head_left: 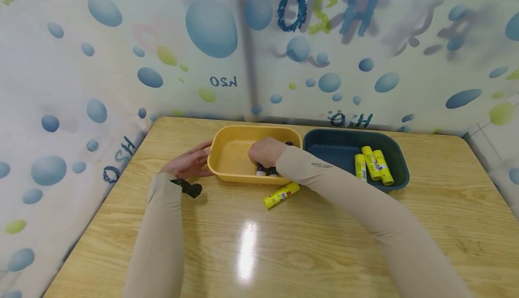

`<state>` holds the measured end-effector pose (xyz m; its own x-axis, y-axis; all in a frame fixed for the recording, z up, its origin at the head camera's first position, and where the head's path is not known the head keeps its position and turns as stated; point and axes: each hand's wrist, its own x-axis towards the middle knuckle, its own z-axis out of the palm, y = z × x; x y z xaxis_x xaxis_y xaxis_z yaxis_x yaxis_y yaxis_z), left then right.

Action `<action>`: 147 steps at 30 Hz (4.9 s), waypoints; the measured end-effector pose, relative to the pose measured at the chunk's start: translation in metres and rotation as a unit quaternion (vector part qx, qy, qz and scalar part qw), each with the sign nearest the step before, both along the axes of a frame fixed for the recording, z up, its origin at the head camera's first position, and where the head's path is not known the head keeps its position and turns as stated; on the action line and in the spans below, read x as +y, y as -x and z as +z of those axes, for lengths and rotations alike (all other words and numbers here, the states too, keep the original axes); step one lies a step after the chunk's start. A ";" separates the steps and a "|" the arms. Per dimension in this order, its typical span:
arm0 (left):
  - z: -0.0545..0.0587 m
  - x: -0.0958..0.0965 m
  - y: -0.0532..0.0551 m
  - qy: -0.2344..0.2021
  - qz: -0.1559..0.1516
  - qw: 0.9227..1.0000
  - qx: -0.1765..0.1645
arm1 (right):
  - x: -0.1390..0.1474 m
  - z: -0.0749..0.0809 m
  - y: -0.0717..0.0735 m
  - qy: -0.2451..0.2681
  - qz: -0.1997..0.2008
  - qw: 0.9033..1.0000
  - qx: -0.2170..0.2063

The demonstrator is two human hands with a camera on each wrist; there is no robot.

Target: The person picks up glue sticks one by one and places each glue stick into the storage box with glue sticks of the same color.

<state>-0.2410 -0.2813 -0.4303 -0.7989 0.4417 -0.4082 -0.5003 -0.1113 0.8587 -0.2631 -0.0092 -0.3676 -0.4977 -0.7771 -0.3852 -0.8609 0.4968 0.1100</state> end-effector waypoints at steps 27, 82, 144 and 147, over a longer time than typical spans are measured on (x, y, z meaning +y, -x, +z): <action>-0.001 -0.001 -0.001 0.002 0.000 1.000 0.005 | 0.007 0.034 -0.022 0.064 -0.056 0.996 -0.035; -0.001 -0.002 0.000 0.003 -0.001 1.000 0.005 | 0.061 -0.003 -0.105 0.123 0.047 0.990 0.040; -0.002 -0.001 -0.001 0.005 -0.006 1.000 0.016 | 0.080 -0.021 -0.131 0.128 0.153 0.975 0.099; -0.002 -0.001 0.000 0.009 -0.004 1.000 0.014 | 0.084 -0.017 -0.135 0.138 0.161 0.971 0.110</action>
<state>-0.2407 -0.2825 -0.4327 -0.8070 0.4409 -0.3929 -0.4763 -0.0927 0.8744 -0.1280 0.0751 -0.3842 -0.2590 -0.9644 -0.0524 -0.9472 0.2430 0.2090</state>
